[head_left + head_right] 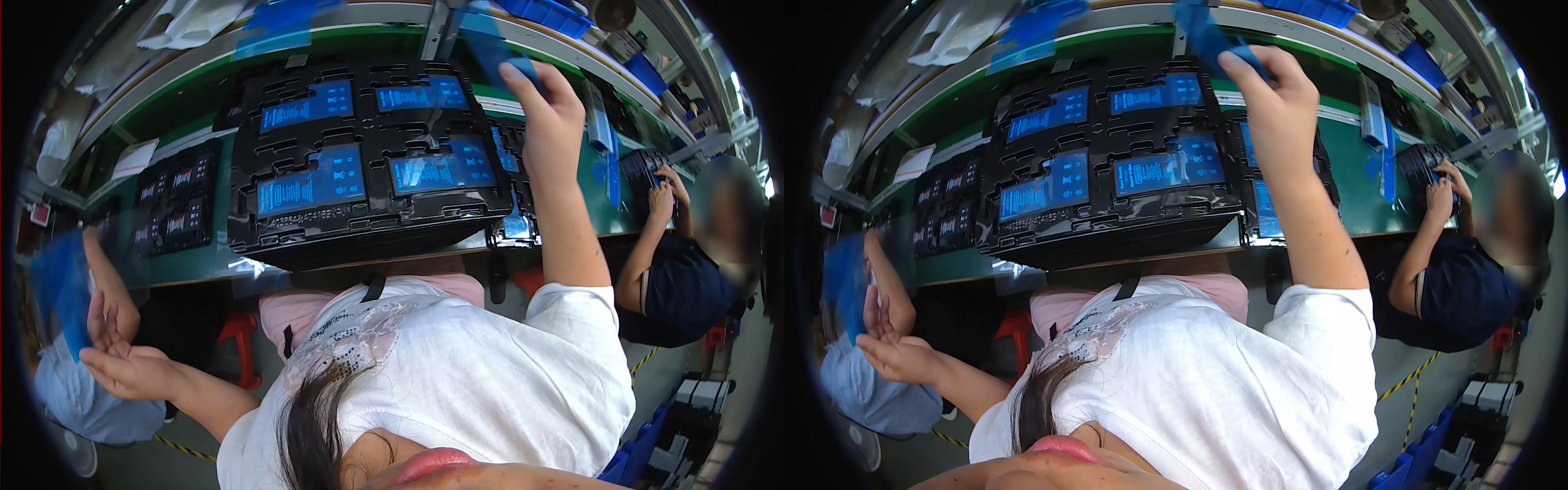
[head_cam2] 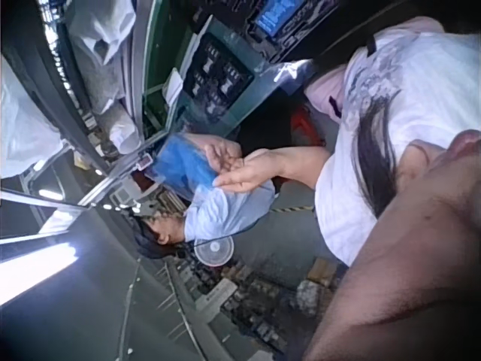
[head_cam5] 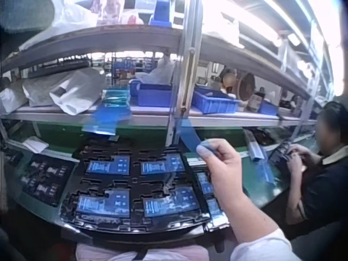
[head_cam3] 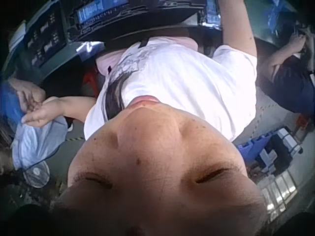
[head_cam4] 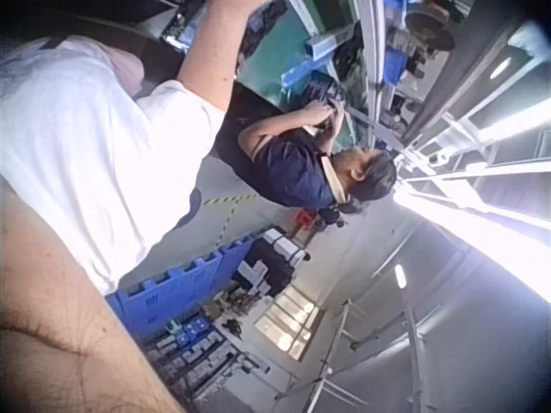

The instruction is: Applying protective blue films to electronic components in a tray.

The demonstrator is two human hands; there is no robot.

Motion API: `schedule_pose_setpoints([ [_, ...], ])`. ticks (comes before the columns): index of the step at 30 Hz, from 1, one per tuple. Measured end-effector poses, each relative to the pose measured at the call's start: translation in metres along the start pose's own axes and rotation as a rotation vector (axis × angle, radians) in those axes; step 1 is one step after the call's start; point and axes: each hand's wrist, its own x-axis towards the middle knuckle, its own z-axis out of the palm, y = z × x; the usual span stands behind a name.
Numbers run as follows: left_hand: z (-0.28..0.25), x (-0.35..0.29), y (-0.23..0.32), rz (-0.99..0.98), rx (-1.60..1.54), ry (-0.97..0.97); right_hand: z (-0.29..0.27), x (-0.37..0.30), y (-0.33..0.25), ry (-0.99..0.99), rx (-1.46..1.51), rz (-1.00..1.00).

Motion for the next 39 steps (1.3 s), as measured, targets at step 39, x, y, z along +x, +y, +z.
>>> schedule_pose_setpoints([
  [39, 0.107, -0.053, -0.006, -0.104, -0.051, -0.365, -0.109, -0.089, -0.051, 0.474, 0.489, 0.256],
])
